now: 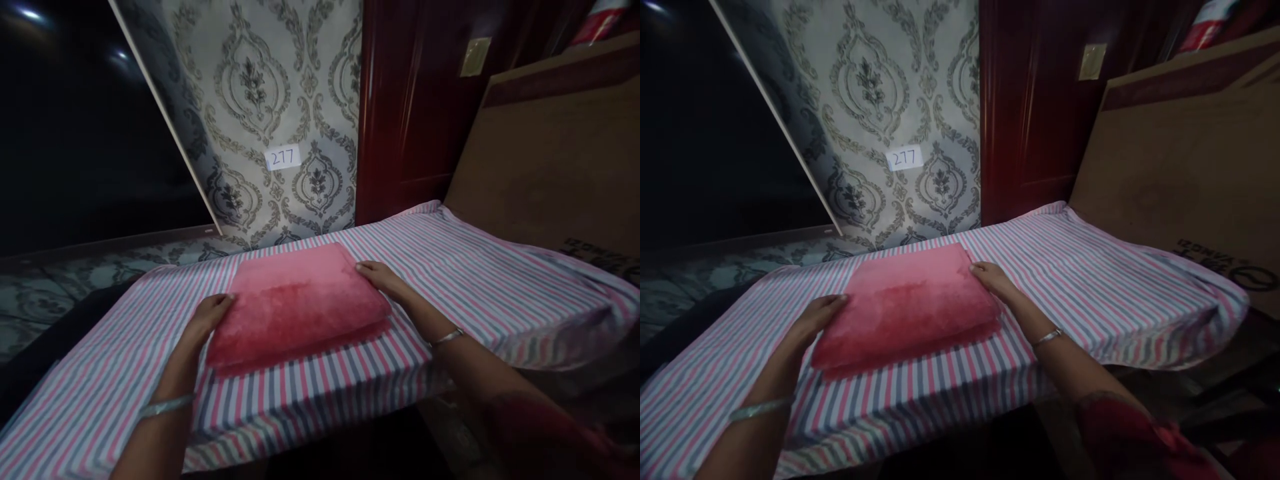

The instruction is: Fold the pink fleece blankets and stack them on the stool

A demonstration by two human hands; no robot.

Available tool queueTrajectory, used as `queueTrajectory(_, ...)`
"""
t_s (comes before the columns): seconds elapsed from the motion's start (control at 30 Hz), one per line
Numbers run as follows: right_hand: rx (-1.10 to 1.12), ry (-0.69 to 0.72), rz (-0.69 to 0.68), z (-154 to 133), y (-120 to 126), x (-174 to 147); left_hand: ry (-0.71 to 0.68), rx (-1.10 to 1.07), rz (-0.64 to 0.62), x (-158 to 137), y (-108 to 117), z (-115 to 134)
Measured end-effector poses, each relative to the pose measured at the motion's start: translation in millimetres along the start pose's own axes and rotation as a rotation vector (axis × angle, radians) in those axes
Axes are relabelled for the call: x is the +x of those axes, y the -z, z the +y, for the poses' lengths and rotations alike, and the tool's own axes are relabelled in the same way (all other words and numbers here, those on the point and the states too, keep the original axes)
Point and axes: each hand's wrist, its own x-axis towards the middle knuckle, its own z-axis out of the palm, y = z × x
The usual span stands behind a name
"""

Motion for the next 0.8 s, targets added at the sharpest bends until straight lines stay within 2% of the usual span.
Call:
queueTrajectory(0.1,-0.088,-0.047,0.061,-11.5,-10.6,21.9,0.014,0.152,0.034,23.2,-7.5,16.8)
queueTrajectory(0.2,-0.151,-0.052,0.105,-11.6,-19.6,35.3,0.035,0.239,0.105,37.4,-21.7,22.0)
queueTrajectory(0.33,-0.234,-0.073,0.195,7.4,-24.8,35.5,0.089,0.347,0.204,36.7,-41.8,6.7)
queueTrajectory(0.43,-0.267,-0.08,0.213,22.7,-26.6,29.9,0.098,0.388,0.214,31.1,-48.2,-7.6)
queueTrajectory(0.57,-0.288,-0.068,0.195,25.4,-26.5,29.7,0.076,0.408,0.195,34.3,-46.6,-14.2)
queueTrajectory(0.8,-0.317,-0.058,0.164,3.0,-14.2,53.8,0.033,0.375,0.124,64.2,-27.7,-6.1)
